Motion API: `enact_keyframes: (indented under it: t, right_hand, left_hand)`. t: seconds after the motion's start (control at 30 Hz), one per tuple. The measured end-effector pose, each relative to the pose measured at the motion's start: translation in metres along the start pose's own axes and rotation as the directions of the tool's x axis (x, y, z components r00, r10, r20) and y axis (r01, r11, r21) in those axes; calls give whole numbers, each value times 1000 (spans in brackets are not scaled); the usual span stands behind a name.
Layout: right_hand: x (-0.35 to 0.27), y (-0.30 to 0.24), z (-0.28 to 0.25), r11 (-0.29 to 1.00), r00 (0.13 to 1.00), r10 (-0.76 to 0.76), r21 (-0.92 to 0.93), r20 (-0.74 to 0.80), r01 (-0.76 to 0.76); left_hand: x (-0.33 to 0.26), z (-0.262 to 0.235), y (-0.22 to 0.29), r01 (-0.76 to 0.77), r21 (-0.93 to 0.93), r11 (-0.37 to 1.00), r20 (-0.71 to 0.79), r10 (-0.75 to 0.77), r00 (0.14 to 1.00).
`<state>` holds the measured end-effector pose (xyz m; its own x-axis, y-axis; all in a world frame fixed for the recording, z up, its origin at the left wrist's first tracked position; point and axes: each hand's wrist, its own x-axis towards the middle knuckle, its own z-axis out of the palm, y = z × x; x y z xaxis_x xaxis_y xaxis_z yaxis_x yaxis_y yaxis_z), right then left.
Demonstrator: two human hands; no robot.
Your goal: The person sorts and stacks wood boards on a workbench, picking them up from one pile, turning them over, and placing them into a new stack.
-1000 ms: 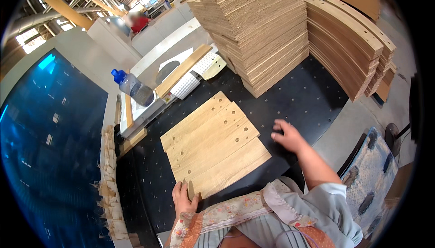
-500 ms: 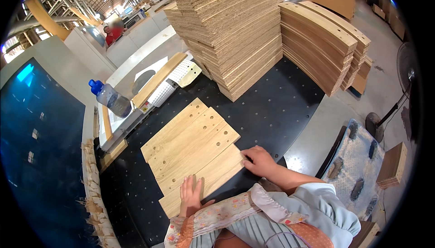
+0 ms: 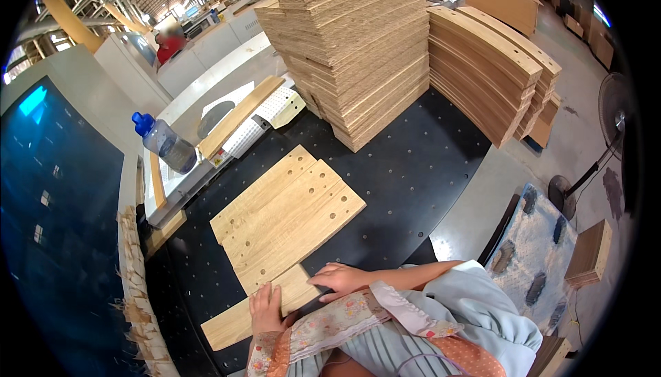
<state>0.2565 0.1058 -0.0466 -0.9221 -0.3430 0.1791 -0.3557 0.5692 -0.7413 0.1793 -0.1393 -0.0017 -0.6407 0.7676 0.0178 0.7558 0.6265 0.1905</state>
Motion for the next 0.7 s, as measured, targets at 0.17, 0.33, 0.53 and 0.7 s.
enact_keyframes:
  t: [0.17,0.33,0.53,0.7]
  right_hand:
    - [37,-3,19,995,971,-98,45,219,90]
    - [66,-15,37,984,934,-178,49,309,171]
    - [90,-30,59,970,903,-243,69,355,234]
    - [93,-40,53,971,886,-237,73,398,227]
  left_hand:
    - [-28,-7,-28,17,4,1000,-64,-17,998]
    - [-49,-14,-61,72,28,997,-96,-69,993]
    - [-69,-17,-93,134,61,989,-103,-127,987]
    - [-63,-30,-100,94,101,990,-51,-89,995]
